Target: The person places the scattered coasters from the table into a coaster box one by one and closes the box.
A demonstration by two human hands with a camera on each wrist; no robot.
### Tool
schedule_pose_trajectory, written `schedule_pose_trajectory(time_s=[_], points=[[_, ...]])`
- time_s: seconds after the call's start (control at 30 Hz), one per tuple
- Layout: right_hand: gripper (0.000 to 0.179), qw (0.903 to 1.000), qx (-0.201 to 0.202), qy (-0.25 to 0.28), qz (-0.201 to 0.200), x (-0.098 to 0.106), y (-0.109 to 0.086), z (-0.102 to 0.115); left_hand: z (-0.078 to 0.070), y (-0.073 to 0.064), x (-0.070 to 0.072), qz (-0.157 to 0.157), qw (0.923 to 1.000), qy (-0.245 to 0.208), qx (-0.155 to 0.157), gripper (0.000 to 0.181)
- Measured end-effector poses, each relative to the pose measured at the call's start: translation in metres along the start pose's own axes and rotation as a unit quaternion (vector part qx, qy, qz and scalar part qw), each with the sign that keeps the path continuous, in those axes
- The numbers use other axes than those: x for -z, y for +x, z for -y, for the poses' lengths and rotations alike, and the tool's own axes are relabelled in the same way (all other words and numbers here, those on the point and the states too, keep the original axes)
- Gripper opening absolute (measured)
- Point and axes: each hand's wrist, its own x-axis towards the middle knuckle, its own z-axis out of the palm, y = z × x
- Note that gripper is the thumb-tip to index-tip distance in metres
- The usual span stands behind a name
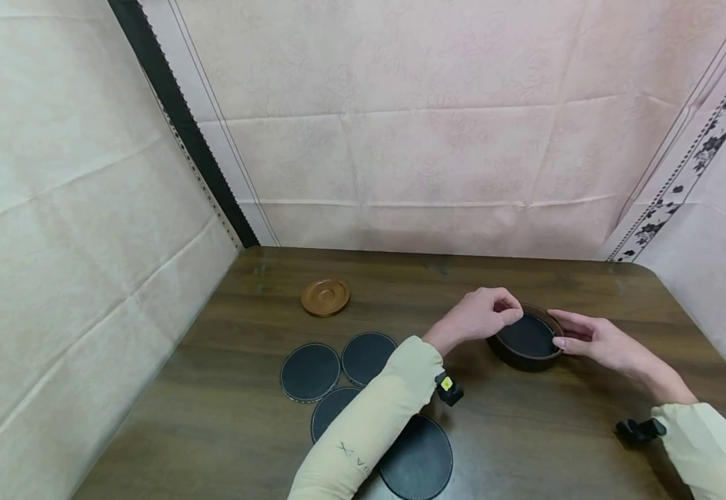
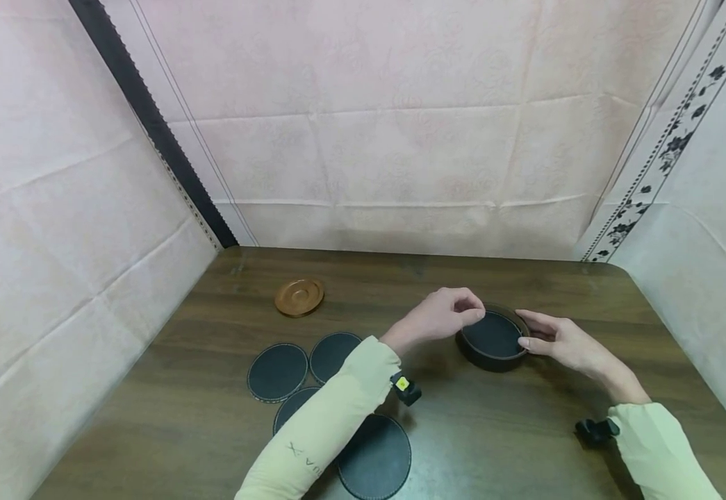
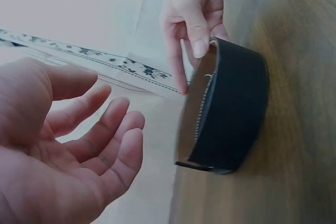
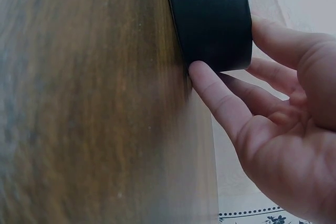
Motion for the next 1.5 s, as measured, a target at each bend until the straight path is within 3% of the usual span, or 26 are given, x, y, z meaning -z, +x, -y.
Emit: schedule_pose_trajectory(time_s=[0.37, 0.57, 0.9, 1.27, 1.5], points=[[0.067, 1.0000, 0.002, 0.007, -0.001, -0.001, 0.000, 0.000, -0.007, -0.037, 0.020, 0.024, 0.9959, 0.082, -0.029, 0.015], [0.068, 1.0000, 0.003, 0.005, -0.003, -0.002, 0.000, -0.001, -0.003, -0.057, 0.027, 0.029, 0.9933, 0.108, -0.027, 0.020], [0.068, 0.9998, 0.005, -0.017, -0.012, 0.000, -0.003, 0.004, 0.011, -0.087, 0.032, 0.045, 0.9875, 0.149, -0.026, 0.027], [0.068, 0.9999, 0.011, -0.007, -0.010, 0.001, -0.003, 0.003, 0.040, -0.125, 0.036, 0.064, 0.9827, 0.170, -0.034, 0.031], [0.069, 0.9999, 0.004, -0.004, -0.009, 0.000, -0.002, 0.002, 0.052, -0.142, 0.031, 0.102, 0.9683, 0.220, -0.057, 0.032]])
